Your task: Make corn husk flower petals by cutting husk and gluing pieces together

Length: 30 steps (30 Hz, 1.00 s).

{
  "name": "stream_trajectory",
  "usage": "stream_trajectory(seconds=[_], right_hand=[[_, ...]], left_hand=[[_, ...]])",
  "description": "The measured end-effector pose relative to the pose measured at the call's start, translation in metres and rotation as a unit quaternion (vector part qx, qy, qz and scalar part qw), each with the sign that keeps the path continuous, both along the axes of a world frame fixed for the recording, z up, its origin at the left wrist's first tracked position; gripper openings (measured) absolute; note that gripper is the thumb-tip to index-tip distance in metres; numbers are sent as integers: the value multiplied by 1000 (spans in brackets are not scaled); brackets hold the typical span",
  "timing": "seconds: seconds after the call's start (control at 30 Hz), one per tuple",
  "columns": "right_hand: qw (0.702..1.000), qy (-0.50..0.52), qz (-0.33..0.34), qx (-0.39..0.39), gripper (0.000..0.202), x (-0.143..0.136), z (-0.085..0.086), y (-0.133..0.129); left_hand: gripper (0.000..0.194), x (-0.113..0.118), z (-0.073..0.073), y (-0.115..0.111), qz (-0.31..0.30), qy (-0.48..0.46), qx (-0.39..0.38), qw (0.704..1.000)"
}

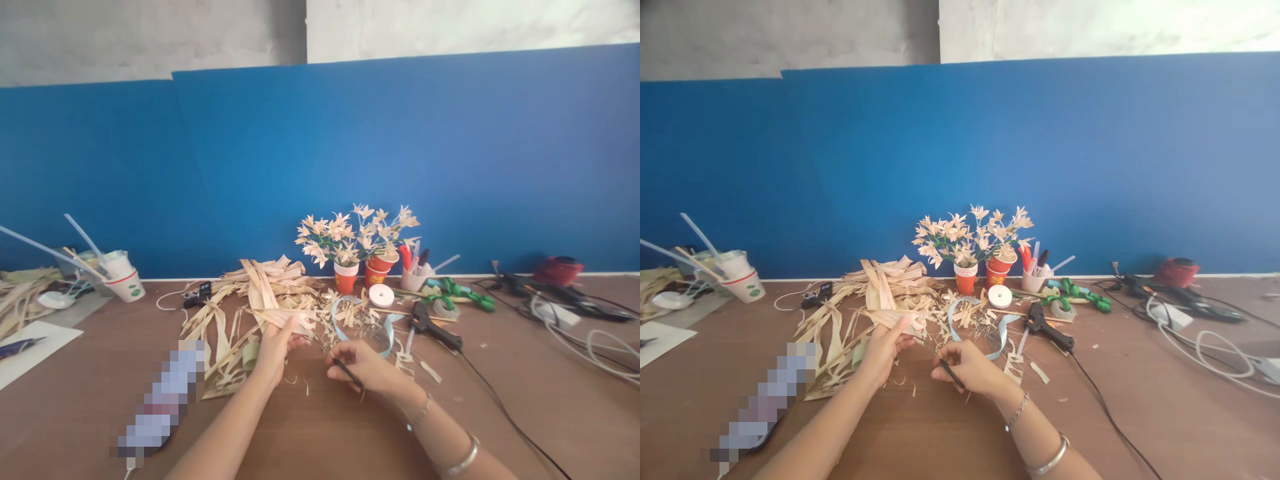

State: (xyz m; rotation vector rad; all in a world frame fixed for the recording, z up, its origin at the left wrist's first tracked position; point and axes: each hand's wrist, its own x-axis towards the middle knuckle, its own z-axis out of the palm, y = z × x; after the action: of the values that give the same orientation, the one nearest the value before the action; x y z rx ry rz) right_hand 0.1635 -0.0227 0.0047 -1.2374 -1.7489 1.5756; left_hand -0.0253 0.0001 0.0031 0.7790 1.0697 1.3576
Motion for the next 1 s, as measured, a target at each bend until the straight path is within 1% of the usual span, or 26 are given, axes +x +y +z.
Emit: stream_trajectory(seconds=[0.17, 0.3, 0.37, 0.67, 1.0], right_hand=[[1000, 15, 5, -22, 42, 5, -2, 2], [998, 20, 33, -46, 39, 14, 2, 4], [997, 19, 44, -58, 38, 17, 4, 5], [996, 21, 48, -70, 36, 19, 7, 5], [995, 20, 67, -75, 36, 21, 8, 5]], left_hand=[[26, -3, 2, 0, 9, 11, 10, 1000], [21, -9, 1, 4, 53, 37, 14, 998], [19, -11, 1, 6, 65, 55, 11, 996], [23, -11, 0, 6, 2, 110, 36, 993], [28, -12, -5, 7, -66, 116, 36, 990]])
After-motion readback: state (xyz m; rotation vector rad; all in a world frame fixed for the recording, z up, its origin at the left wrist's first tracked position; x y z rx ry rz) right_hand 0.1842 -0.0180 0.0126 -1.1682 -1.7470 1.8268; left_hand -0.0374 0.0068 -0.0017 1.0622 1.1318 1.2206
